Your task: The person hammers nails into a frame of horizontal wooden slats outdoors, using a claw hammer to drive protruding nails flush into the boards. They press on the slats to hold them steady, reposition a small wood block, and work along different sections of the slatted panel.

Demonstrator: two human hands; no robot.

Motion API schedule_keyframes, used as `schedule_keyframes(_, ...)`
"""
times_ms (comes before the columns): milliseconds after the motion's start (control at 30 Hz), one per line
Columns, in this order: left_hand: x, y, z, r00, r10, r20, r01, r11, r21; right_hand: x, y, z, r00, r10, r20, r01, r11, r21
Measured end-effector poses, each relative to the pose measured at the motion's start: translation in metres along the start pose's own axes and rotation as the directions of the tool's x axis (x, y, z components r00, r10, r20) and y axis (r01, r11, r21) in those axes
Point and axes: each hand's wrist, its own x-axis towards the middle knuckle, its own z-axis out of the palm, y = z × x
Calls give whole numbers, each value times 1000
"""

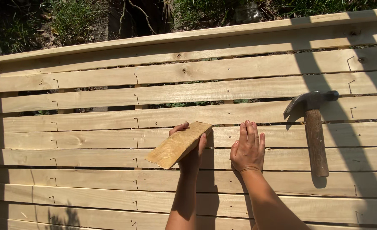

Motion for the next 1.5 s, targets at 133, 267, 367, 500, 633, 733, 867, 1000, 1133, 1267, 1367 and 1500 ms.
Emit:
schedule_keyframes(133,-1,16,9,994,106,-19,-101,977,189,-1,-1,-3,1000,4,9,-4,1000,-3)
schedule_keyframes(267,33,49,6,782,-615,97,447,663,600,-2,-1,-4,1000,1,4,-1,1000,-10)
schedule_keyframes(367,53,72,-16,497,-846,190,364,402,840,-1,-1,-5,1000,6,24,-5,1000,-24)
schedule_keyframes(500,37,85,-40,399,-896,196,126,265,956,0,-1,-6,1000,-7,12,8,999,-39)
schedule_keyframes(633,21,83,-57,351,-912,213,35,240,970,1,-3,-10,1000,7,14,-7,1000,-30)
schedule_keyframes(733,34,81,-52,309,-912,269,-10,279,960,2,-5,-15,1000,11,4,-11,1000,-8)
schedule_keyframes(867,82,68,-6,135,-951,277,-115,263,958,4,-8,-21,1000,-3,-2,3,1000,-21)
schedule_keyframes(1000,94,55,26,-35,-959,283,-21,283,959,6,-9,-26,1000,5,7,-5,1000,-12)
schedule_keyframes(1133,75,58,20,162,-941,297,-38,295,955,7,-8,-27,1000,3,15,-3,1000,-5)
schedule_keyframes(1267,50,75,5,313,-914,259,26,281,959,6,-7,-26,1000,-1,21,0,1000,20)
schedule_keyframes(1367,18,84,-5,411,-880,237,79,294,952,4,-6,-23,1000,10,20,-11,997,75)
schedule_keyframes(1500,-31,73,-12,558,-791,252,146,393,908,2,-4,-19,1000,17,19,-18,996,85)
